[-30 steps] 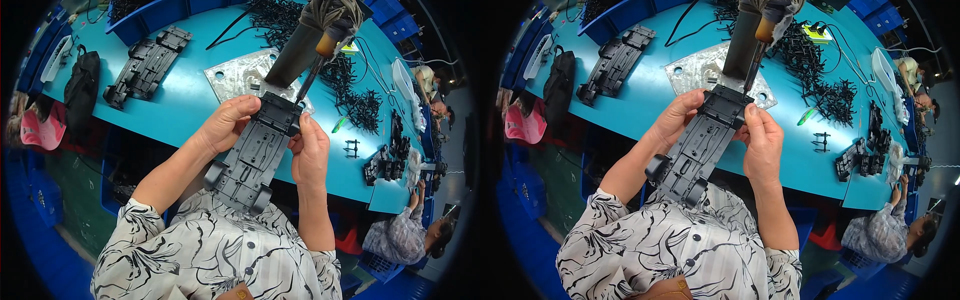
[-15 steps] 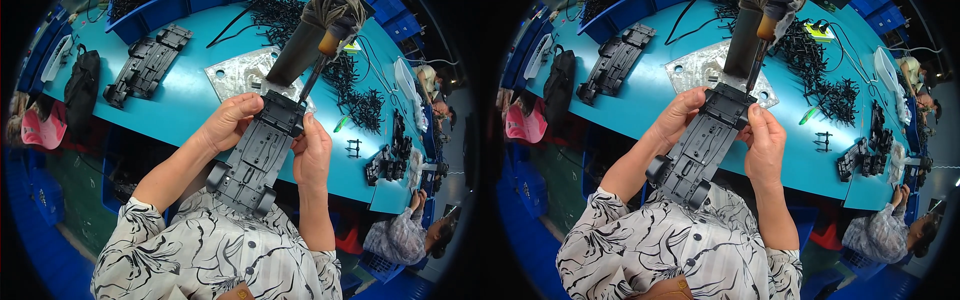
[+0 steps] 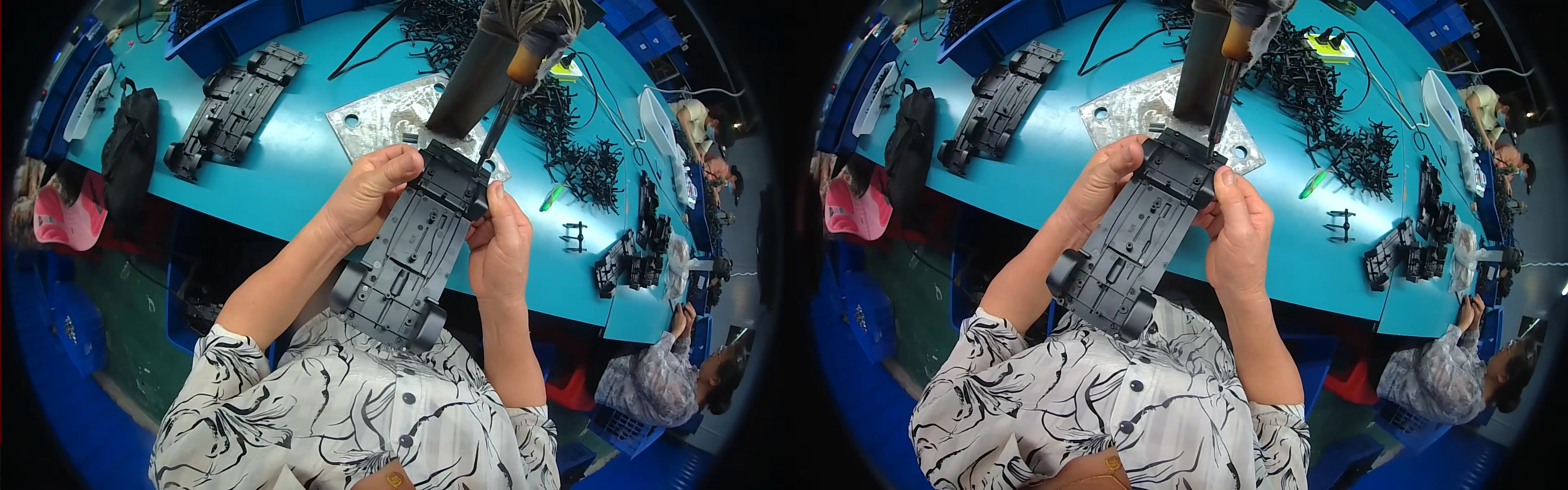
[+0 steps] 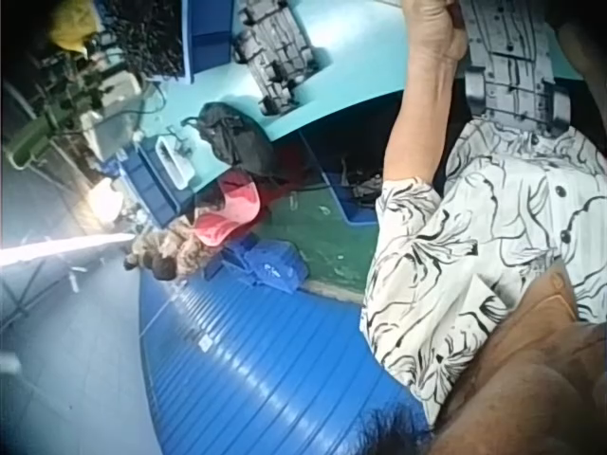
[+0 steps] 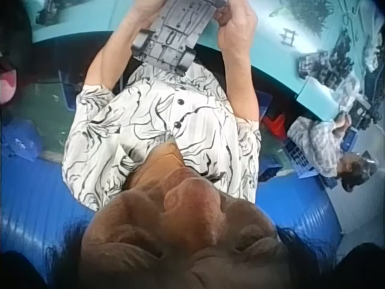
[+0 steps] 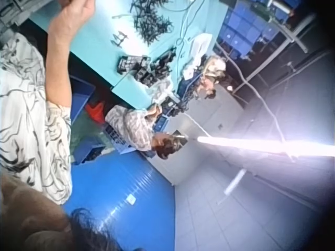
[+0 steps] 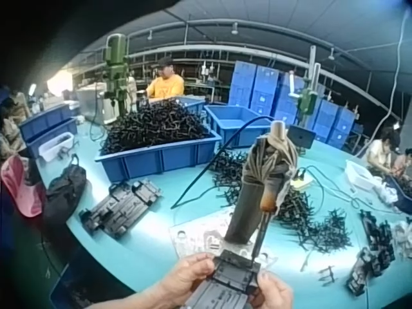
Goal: Assembling a toy truck chassis by attaching plastic components using an electric screwdriver.
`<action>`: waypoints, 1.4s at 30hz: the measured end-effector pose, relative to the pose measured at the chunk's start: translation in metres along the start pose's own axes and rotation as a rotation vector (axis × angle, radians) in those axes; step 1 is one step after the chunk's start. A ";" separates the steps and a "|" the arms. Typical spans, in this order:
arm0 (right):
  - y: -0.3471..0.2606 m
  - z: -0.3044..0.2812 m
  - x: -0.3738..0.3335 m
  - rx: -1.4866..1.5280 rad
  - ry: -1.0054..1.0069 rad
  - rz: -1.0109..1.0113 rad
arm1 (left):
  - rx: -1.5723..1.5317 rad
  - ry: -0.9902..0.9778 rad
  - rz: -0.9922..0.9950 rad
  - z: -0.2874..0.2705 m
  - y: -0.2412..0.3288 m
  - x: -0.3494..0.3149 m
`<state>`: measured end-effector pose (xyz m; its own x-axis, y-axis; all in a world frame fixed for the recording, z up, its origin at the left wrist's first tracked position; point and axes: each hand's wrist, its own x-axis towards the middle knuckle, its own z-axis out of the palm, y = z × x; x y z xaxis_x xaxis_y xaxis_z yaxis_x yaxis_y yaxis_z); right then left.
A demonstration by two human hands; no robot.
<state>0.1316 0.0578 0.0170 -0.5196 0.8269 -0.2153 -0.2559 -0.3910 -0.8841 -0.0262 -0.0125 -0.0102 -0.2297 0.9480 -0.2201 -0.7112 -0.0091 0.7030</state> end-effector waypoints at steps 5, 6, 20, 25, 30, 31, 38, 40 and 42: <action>0.000 -0.006 0.000 0.026 -0.041 0.025 | 0.040 0.040 0.017 0.003 0.005 0.001; 0.001 -0.007 0.000 0.023 -0.069 0.022 | 0.040 0.032 0.015 0.003 0.005 0.000; 0.008 -0.010 -0.005 -0.015 -0.099 0.096 | 0.079 0.057 -0.057 -0.003 0.007 -0.012; 0.007 -0.007 -0.011 -0.080 -0.095 0.092 | 0.127 0.066 0.004 0.007 0.002 -0.023; 0.006 0.008 -0.028 -0.183 0.021 0.014 | 0.161 0.105 0.061 0.019 -0.002 -0.037; 0.012 0.003 -0.028 -0.229 0.027 -0.031 | 0.273 0.116 0.119 0.018 -0.005 -0.039; 0.026 -0.003 -0.060 -0.222 0.059 -0.160 | 0.401 0.106 0.161 0.024 -0.021 -0.052; 0.025 -0.004 -0.060 -0.221 0.093 -0.182 | 0.415 0.101 0.118 0.028 -0.023 -0.053; 0.018 -0.008 -0.065 -0.305 0.057 -0.150 | 0.498 0.124 0.177 0.028 -0.025 -0.049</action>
<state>0.1677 0.0002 0.0121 -0.4459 0.8906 -0.0892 -0.0654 -0.1318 -0.9891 0.0212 -0.0504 0.0017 -0.4154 0.9009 -0.1261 -0.2602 0.0151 0.9654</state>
